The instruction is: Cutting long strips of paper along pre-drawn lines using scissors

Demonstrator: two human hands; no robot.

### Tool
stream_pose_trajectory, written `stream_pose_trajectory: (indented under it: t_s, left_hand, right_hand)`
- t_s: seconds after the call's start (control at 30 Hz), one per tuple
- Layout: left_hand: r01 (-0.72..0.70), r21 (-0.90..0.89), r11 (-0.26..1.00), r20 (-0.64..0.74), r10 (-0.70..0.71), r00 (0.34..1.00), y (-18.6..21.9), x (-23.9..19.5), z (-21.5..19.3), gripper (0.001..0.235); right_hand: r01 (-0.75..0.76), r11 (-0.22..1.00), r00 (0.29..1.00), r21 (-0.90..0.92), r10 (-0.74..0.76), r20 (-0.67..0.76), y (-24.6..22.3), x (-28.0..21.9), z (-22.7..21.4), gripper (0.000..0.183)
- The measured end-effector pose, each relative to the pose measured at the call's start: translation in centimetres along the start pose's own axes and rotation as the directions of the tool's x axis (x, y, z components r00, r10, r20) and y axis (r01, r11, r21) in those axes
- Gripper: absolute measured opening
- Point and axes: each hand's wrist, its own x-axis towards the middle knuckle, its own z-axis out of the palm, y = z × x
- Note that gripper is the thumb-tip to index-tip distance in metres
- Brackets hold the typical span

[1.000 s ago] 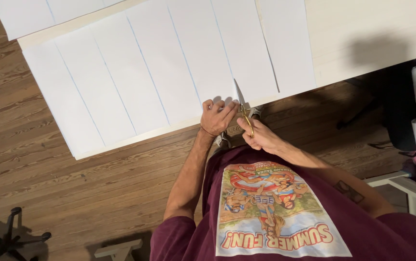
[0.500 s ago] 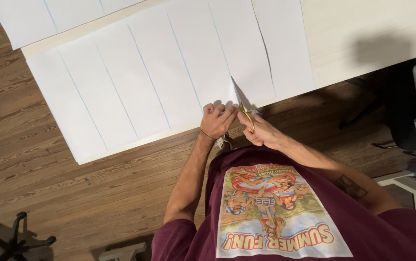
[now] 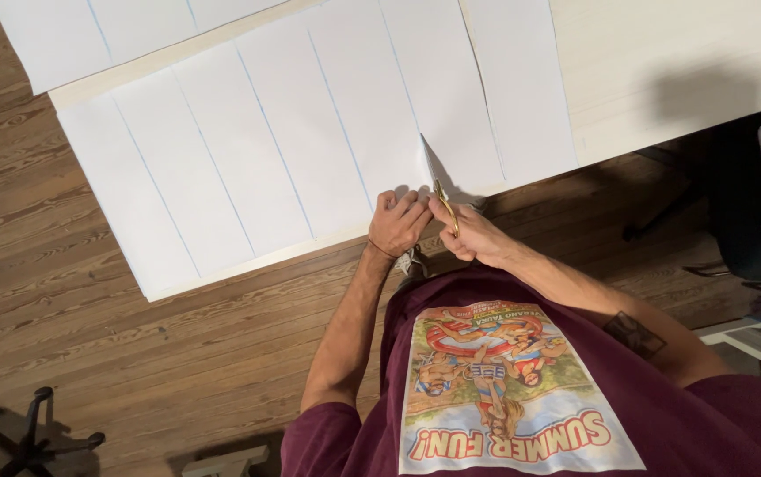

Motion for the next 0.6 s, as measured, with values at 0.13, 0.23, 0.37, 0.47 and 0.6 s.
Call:
stream_pose_trajectory:
  t_s: [0.13,0.23,0.37,0.47,0.6]
  left_hand:
    - [0.008,-0.038,0.999,0.009,-0.008,1.000,0.0,0.8,-0.3,0.032]
    - [0.013,-0.070,0.997,0.032,-0.011,0.999,-0.1,2.3,-1.5,0.035]
    - [0.038,-0.060,0.997,0.090,-0.033,0.995,0.1,2.0,-1.4,0.030]
    - [0.064,-0.044,0.997,0.197,-0.055,0.979,0.8,1.8,-1.7,0.027]
    - [0.073,-0.023,0.997,0.223,-0.066,0.973,1.2,0.4,-0.8,0.026]
  right_hand:
    - [-0.009,1.000,1.000,0.001,0.009,-0.003,0.6,1.0,-0.7,0.052]
    - [-0.007,0.999,1.000,-0.034,0.007,0.003,0.0,0.8,-0.3,0.050]
    - [-0.011,1.000,1.000,-0.013,0.011,-0.002,1.4,1.6,-1.8,0.050]
    - [-0.023,1.000,1.000,0.005,0.023,0.000,1.7,2.1,-2.5,0.054]
    - [-0.014,1.000,1.000,0.023,0.014,-0.008,0.1,1.5,-1.5,0.051]
